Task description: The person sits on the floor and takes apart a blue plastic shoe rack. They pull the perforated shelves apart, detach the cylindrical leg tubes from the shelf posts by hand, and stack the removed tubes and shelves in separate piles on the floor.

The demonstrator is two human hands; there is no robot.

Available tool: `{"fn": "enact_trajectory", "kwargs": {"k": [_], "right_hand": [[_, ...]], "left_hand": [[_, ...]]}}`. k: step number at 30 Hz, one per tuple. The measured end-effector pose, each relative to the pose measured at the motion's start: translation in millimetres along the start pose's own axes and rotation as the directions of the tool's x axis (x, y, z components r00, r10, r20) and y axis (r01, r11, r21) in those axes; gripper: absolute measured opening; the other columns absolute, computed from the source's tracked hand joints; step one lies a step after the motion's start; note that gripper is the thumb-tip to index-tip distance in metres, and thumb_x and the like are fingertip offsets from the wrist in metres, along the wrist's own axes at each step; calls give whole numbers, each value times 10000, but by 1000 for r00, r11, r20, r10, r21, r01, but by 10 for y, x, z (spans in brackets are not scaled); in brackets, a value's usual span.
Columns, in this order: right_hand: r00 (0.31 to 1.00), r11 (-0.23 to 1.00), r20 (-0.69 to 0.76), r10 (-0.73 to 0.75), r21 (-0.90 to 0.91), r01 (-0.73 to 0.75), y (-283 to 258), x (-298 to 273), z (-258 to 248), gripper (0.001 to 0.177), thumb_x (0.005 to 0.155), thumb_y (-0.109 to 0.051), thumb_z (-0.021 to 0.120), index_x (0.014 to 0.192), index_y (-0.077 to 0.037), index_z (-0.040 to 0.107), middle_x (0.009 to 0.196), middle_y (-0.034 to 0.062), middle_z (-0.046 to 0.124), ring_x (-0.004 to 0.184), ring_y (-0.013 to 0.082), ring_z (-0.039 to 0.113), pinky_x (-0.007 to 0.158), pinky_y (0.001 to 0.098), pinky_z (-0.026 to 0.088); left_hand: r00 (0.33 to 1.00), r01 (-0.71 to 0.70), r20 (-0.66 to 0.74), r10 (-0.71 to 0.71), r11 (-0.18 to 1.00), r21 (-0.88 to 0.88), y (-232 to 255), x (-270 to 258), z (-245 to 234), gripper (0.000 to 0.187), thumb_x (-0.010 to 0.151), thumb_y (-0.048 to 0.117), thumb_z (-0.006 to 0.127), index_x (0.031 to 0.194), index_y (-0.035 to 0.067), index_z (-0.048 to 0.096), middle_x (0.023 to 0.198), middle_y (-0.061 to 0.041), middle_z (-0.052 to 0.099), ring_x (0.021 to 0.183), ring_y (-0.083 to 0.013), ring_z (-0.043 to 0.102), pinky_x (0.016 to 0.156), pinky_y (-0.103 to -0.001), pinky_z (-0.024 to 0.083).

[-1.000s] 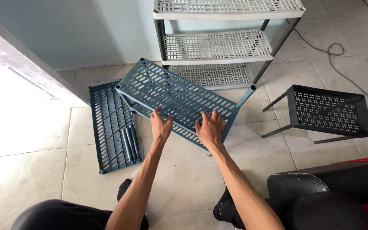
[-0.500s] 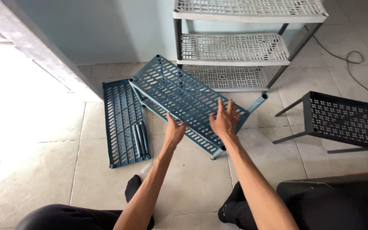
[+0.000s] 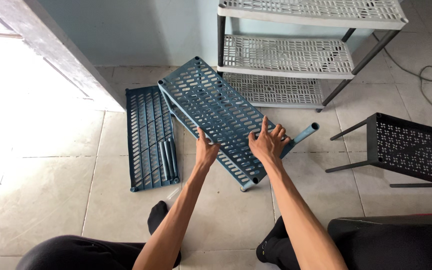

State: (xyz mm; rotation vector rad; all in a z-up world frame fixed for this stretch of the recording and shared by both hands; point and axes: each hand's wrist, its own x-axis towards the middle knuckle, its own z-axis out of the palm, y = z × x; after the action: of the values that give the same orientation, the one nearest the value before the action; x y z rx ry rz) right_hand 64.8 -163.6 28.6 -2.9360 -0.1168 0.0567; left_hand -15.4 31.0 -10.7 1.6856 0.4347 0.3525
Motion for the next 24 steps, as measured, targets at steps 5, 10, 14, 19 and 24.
{"fn": "enact_trajectory", "kwargs": {"k": [5,10,14,19,24], "right_hand": [[999,1000,39,10,17,-10,-168,-131,53,826,948,-518,561,1627,-192,220,1478,340,304,1411,447,253,1063,663,192],[994,997,76,-76,35,74,-406,-305,-58,881,908,-484,618,1608,-154,196,1544,336,217,1450,463,185,1069,695,164],[970,976,120,-209,88,200,-626,-309,-379,829,914,-451,633,1586,-139,261,1560,308,222,1475,441,196,1092,686,179],[941,922,-41,-337,190,338,-673,-240,-881,737,935,-391,646,1555,-120,354,1532,296,279,1442,438,254,1099,672,190],[878,854,-302,-370,261,450,-467,-254,-1465,638,972,-354,627,1521,-98,428,1521,267,369,1435,391,323,1118,649,213]], "left_hand": [[998,56,-24,-56,998,-11,-167,139,-122,797,785,-100,605,1508,21,291,1067,-211,723,888,-297,767,703,-386,634],[1000,-10,-26,11,1000,15,-270,252,-307,847,758,-90,619,1534,59,314,1078,-187,745,936,-299,765,751,-393,638],[988,117,-125,-86,957,266,-97,281,-367,840,778,41,701,1530,102,332,1231,-232,557,1103,-409,626,953,-556,456],[991,75,-135,-23,915,397,462,212,-293,839,772,122,684,1542,149,351,1361,-196,420,1291,-402,450,1105,-599,280],[997,-52,-35,73,905,423,1098,193,-214,775,782,122,691,1508,165,423,1376,-197,425,1311,-391,438,1087,-617,286]]}}
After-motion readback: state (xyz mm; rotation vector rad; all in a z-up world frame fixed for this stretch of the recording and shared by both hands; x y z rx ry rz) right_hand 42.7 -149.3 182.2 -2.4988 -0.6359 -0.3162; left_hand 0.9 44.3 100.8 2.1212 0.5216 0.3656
